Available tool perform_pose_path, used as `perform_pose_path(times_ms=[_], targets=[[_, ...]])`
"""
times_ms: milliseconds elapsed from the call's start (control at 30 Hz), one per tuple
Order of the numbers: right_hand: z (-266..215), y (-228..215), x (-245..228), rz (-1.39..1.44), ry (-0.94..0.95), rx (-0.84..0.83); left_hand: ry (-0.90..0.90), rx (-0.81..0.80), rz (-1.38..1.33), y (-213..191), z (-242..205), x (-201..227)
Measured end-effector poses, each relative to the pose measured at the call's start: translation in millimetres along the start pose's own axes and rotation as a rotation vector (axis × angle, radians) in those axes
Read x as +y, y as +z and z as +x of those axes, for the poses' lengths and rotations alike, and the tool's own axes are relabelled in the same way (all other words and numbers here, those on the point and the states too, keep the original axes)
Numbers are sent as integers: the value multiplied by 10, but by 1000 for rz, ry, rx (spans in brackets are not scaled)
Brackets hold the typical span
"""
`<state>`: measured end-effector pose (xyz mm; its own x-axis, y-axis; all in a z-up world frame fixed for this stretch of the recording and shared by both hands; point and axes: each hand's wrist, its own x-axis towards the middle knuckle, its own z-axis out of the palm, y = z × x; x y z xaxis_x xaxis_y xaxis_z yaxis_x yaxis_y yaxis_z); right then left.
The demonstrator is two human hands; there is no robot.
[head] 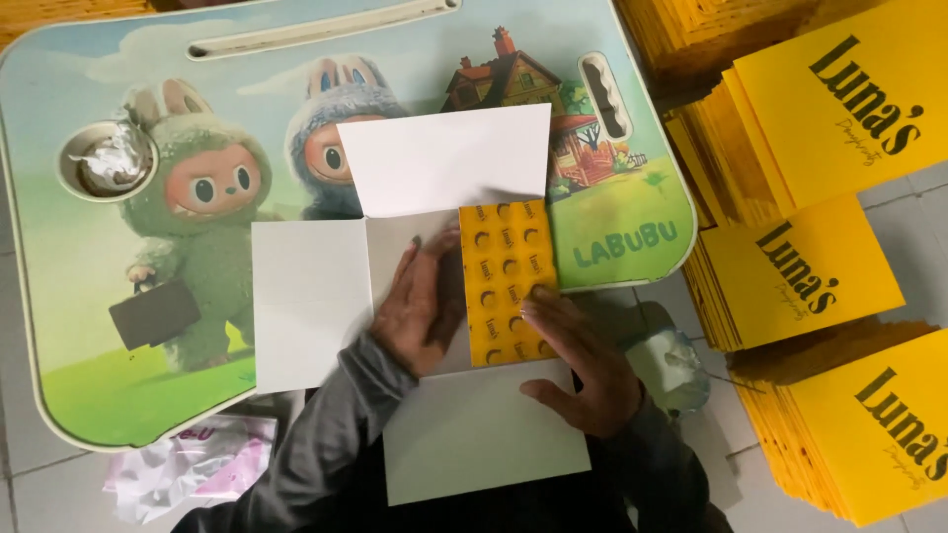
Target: The person sits on the floor at a small children's desk and assembles yellow printed paper envelopes, working one at a time. They open a white paper insert, apply glue with a small sponge to the envelope flap, fold the flap over the insert, and press it flat before setting the finished envelope on a stack.
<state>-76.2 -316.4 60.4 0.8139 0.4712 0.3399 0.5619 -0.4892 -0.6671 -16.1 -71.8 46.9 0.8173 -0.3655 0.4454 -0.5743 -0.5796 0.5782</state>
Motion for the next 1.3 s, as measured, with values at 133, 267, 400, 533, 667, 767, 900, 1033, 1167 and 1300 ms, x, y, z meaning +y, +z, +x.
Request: perform_pose_path(times_ms=[133,267,400,533,667,767,900,1033,1167,1300], targets=[[150,-54,76,-204,-34,-44,-117,38,-291,-33,22,-12],[305,-34,289,-416,-116,-21,4,-22,141,109,-31,-23],[569,-54,444,-436,-86,-6,41,38,237,156,-82,-25],[361,-163,410,-361,-68,-35,34,30,369,133,-105,-31],[-446,-723,-35,20,310,309,38,0,348,167,-100,-18],[-1394,-891,264,-219,670,837,41,-72,325,98,-51,80],[-2768,-566,939,-259,907,747,72,-41,321,128,-53,80],[-3370,-20,1111,121,1007,630,48,-92,354,132,-51,58],[-3671,357,1248,-86,1115,507,38,-147,340,91,-15,113],[-3581,327,1181,-461,1017,419,66,-131,361,117,-30,75]])
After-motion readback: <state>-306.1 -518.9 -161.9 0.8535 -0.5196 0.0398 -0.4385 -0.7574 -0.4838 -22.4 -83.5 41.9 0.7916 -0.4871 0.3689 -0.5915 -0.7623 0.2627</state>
